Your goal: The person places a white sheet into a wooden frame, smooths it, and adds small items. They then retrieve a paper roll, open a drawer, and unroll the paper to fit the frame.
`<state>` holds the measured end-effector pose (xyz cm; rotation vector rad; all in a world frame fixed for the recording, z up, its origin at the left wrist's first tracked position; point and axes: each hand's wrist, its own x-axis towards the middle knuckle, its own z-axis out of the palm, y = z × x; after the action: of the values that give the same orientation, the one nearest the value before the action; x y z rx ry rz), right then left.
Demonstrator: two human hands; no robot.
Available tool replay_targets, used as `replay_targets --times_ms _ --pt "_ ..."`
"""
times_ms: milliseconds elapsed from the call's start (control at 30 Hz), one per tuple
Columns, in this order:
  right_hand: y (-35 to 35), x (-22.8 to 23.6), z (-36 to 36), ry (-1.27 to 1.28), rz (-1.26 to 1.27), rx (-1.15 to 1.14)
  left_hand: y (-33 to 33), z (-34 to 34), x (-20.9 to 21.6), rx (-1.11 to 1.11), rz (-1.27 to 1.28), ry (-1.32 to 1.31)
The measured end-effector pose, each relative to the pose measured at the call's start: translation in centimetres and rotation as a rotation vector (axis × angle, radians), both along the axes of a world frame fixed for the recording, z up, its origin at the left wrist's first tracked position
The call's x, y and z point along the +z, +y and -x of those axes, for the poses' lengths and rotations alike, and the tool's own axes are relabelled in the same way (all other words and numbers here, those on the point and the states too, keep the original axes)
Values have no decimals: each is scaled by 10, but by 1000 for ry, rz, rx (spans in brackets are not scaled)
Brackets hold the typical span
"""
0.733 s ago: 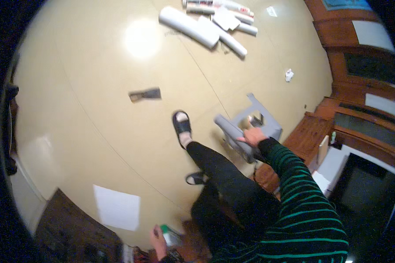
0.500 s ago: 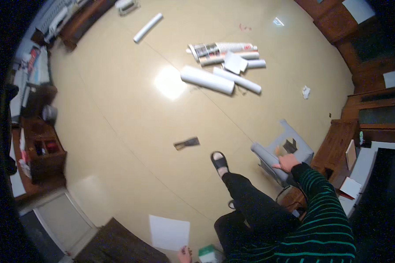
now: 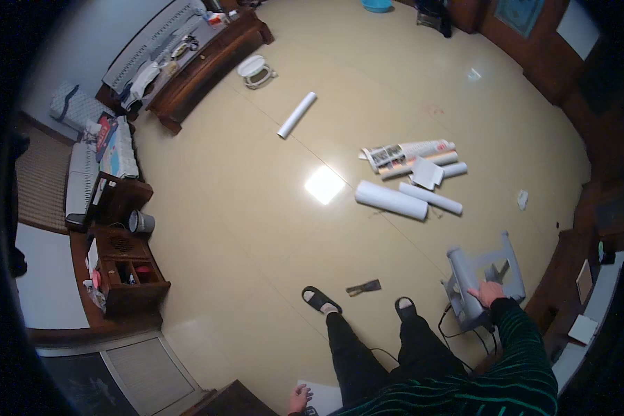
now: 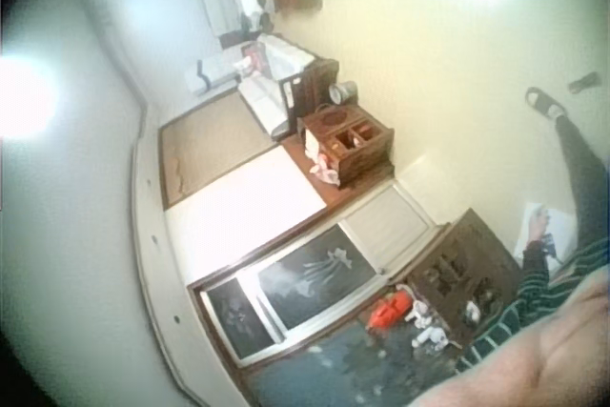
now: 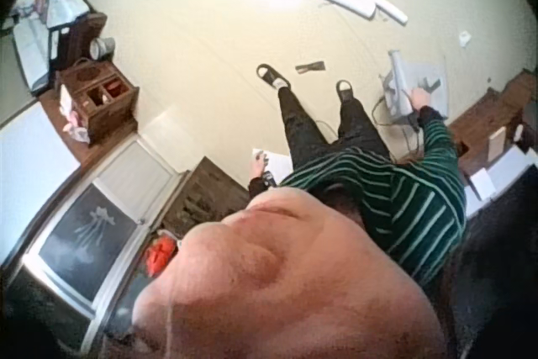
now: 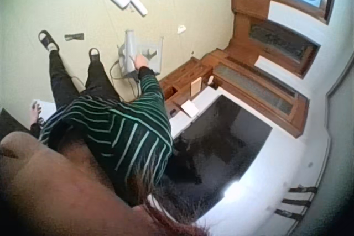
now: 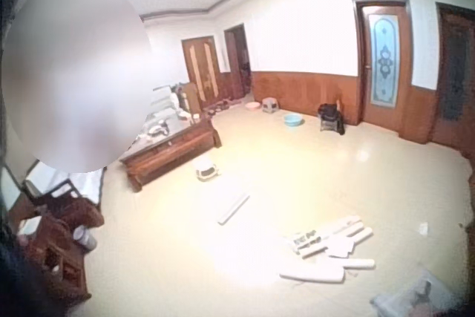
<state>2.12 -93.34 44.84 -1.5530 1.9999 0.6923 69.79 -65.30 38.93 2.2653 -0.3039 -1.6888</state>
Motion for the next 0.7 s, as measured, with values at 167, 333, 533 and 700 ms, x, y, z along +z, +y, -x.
replay_targets --times_ms 167,333,533,700 --pt "-40 36 -76 80 -102 -144 -114 -104 -31 11 18 -7" --pt "-60 49 -144 93 -119 -239 -249 -232 -28 -190 247 -110" --pt "-112 50 -199 37 -200 -393 -456 -337 9 -439 325 -387" --pt "-185 29 -212 -4 -174 -469 -632 -341 22 -500 454 -392"
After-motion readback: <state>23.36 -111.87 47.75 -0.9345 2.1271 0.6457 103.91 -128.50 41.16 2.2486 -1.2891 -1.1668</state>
